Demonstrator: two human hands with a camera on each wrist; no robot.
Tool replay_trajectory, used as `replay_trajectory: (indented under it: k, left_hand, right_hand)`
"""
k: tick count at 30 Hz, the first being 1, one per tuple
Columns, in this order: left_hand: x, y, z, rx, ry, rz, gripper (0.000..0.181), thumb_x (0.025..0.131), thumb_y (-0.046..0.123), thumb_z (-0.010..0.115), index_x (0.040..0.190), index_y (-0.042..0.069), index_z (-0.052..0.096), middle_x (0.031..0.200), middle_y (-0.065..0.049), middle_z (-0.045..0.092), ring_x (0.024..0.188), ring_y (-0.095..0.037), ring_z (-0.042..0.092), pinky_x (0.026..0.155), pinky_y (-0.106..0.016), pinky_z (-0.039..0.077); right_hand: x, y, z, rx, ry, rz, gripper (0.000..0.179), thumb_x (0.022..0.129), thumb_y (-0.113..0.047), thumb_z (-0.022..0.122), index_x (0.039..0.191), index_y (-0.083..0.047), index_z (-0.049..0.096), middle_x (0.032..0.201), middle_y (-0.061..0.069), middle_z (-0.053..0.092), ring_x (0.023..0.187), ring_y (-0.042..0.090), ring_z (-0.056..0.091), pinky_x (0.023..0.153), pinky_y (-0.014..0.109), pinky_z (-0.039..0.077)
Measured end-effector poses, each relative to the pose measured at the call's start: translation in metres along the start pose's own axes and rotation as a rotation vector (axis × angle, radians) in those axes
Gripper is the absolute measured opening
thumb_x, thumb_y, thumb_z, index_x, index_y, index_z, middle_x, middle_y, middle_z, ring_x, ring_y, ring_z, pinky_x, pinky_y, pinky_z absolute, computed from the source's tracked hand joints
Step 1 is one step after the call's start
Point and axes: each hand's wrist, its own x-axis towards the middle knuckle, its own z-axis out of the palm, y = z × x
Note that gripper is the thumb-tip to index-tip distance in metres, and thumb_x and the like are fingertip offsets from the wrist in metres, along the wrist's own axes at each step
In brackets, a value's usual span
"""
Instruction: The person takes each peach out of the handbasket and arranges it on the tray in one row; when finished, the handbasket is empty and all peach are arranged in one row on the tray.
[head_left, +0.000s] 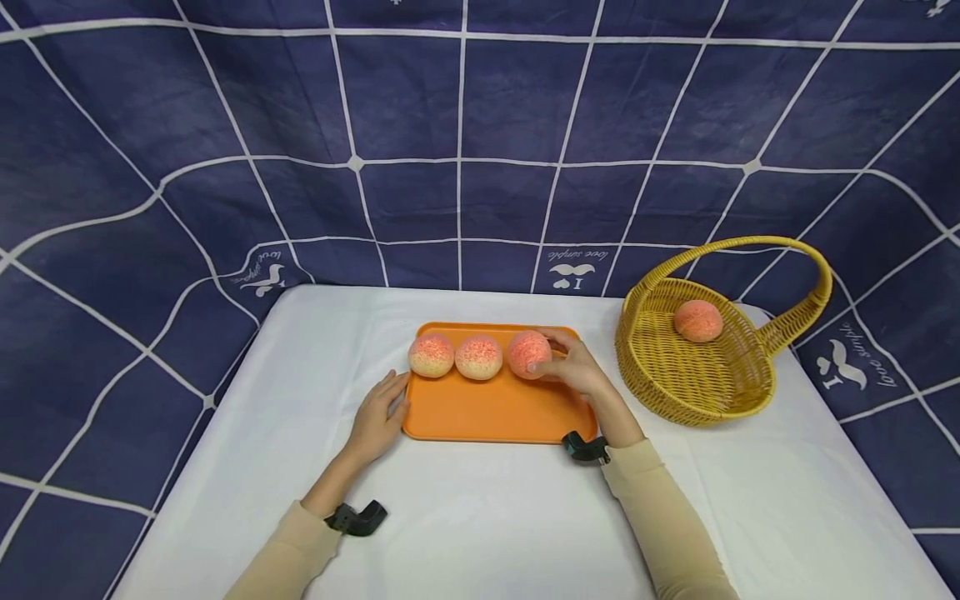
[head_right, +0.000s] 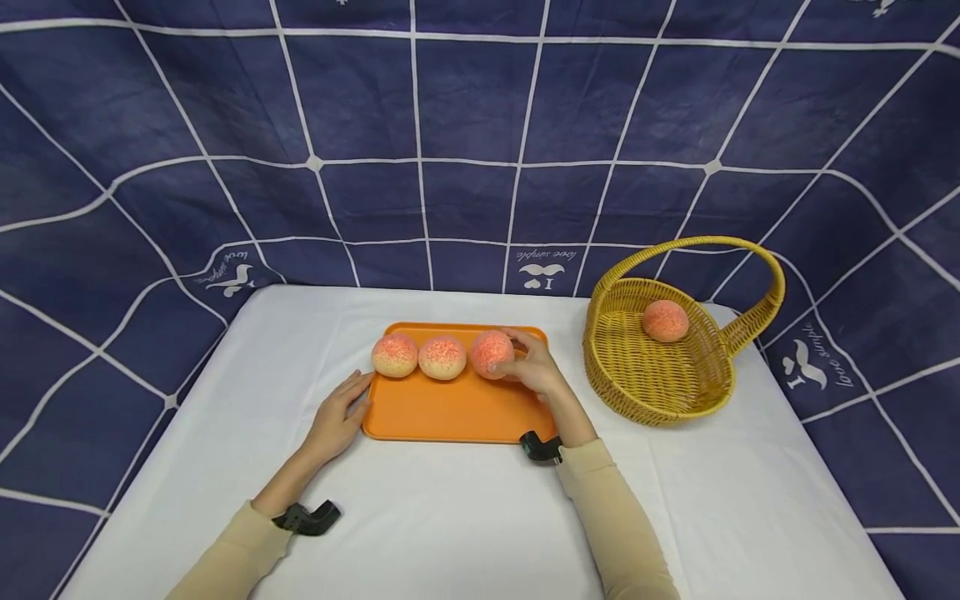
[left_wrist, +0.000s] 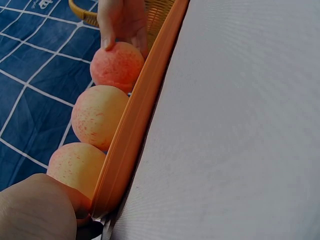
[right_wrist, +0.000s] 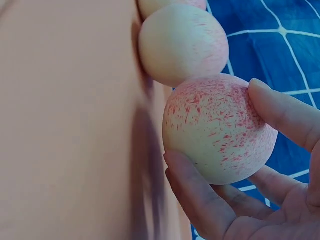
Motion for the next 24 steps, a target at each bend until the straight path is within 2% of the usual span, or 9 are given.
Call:
replay_trajectory:
  k: [7,16,20,24]
  left_hand:
    - [0.000,-0.002,0.001,-0.005,0.006,0.011,0.046,0.097,0.007,0.054,0.140,-0.005,0.048,0.145,-0.022,0.049,0.142,-0.041,0.035,0.119,-0.055,0.023]
    - [-0.001,-0.001,0.001,-0.007,0.009,0.018,0.045,0.097,0.008,0.053,0.140,-0.007,0.048,0.145,-0.023,0.048,0.141,-0.042,0.036,0.118,-0.057,0.025]
    - [0.000,-0.001,0.000,-0.006,0.006,0.018,0.045,0.097,0.008,0.053,0.139,-0.007,0.048,0.145,-0.024,0.048,0.141,-0.042,0.036,0.118,-0.056,0.024]
    - [0.000,-0.001,0.000,-0.004,-0.003,0.006,0.046,0.097,0.008,0.053,0.140,-0.007,0.047,0.145,-0.023,0.048,0.142,-0.041,0.035,0.119,-0.055,0.024]
  right_hand:
    - [0.005,0.006,0.005,0.029,0.027,0.026,0.075,0.081,0.003,0.072,0.148,-0.008,0.040,0.144,0.022,0.043,0.115,0.032,0.055,0.085,0.030,0.059]
    - [0.006,0.010,0.011,-0.027,0.056,-0.016,0.076,0.080,0.002,0.073,0.148,-0.009,0.041,0.149,0.017,0.041,0.124,0.036,0.053,0.086,0.028,0.057]
    - [0.006,0.011,0.012,-0.075,0.064,-0.038,0.076,0.080,0.000,0.074,0.148,-0.008,0.041,0.148,0.018,0.043,0.125,0.037,0.054,0.090,0.029,0.055]
    - [0.007,0.012,0.012,-0.079,0.063,-0.039,0.076,0.081,0.000,0.074,0.148,-0.006,0.039,0.149,0.019,0.042,0.126,0.039,0.053,0.091,0.029,0.054]
